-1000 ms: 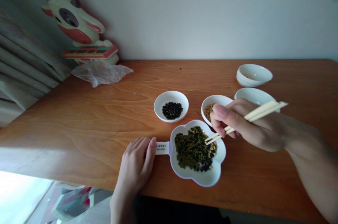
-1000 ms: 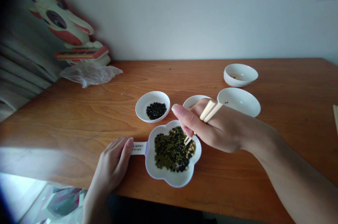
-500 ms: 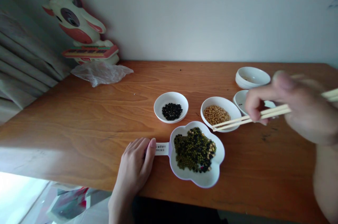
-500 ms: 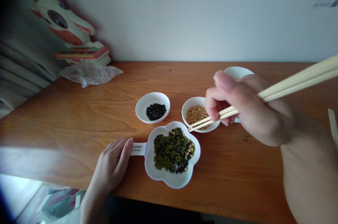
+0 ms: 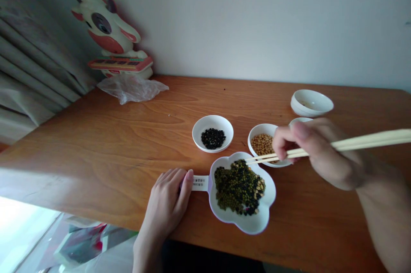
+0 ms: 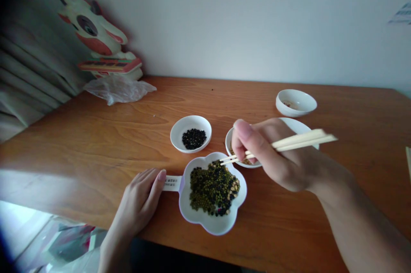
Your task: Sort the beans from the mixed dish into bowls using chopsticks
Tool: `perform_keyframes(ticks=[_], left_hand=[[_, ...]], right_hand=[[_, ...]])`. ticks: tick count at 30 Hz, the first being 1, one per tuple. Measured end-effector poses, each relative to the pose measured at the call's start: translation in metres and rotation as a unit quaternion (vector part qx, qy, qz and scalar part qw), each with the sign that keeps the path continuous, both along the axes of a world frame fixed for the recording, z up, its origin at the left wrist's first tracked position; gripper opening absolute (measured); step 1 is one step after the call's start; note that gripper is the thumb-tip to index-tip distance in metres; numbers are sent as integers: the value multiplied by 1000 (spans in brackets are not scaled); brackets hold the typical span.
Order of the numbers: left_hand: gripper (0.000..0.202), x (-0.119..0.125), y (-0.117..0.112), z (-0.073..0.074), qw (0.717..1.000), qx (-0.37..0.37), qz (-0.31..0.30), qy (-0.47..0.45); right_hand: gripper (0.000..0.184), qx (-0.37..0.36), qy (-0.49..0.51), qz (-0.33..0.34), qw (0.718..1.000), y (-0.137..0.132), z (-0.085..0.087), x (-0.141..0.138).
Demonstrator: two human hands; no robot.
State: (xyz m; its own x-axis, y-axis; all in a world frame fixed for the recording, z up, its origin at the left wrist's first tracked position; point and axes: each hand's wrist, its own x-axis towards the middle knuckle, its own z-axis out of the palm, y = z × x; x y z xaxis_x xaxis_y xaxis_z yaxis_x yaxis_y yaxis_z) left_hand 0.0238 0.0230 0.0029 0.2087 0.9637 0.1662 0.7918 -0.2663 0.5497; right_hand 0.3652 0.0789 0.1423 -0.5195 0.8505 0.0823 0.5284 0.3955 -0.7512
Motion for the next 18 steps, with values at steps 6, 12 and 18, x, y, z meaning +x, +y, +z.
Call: perform_keyframes(ticks=[6, 12, 18], left_hand=[[37, 1, -1, 1, 1000, -11, -1, -6], [37, 2, 0, 2, 1000, -13, -3, -6], [36, 3, -1, 3, 1000, -12, -3, -13]], right_hand=[[60, -28, -22, 19, 999, 9, -20, -11], [59, -30, -11, 45, 998, 13, -28, -12], [60, -26, -8, 43, 999, 13, -29, -16]])
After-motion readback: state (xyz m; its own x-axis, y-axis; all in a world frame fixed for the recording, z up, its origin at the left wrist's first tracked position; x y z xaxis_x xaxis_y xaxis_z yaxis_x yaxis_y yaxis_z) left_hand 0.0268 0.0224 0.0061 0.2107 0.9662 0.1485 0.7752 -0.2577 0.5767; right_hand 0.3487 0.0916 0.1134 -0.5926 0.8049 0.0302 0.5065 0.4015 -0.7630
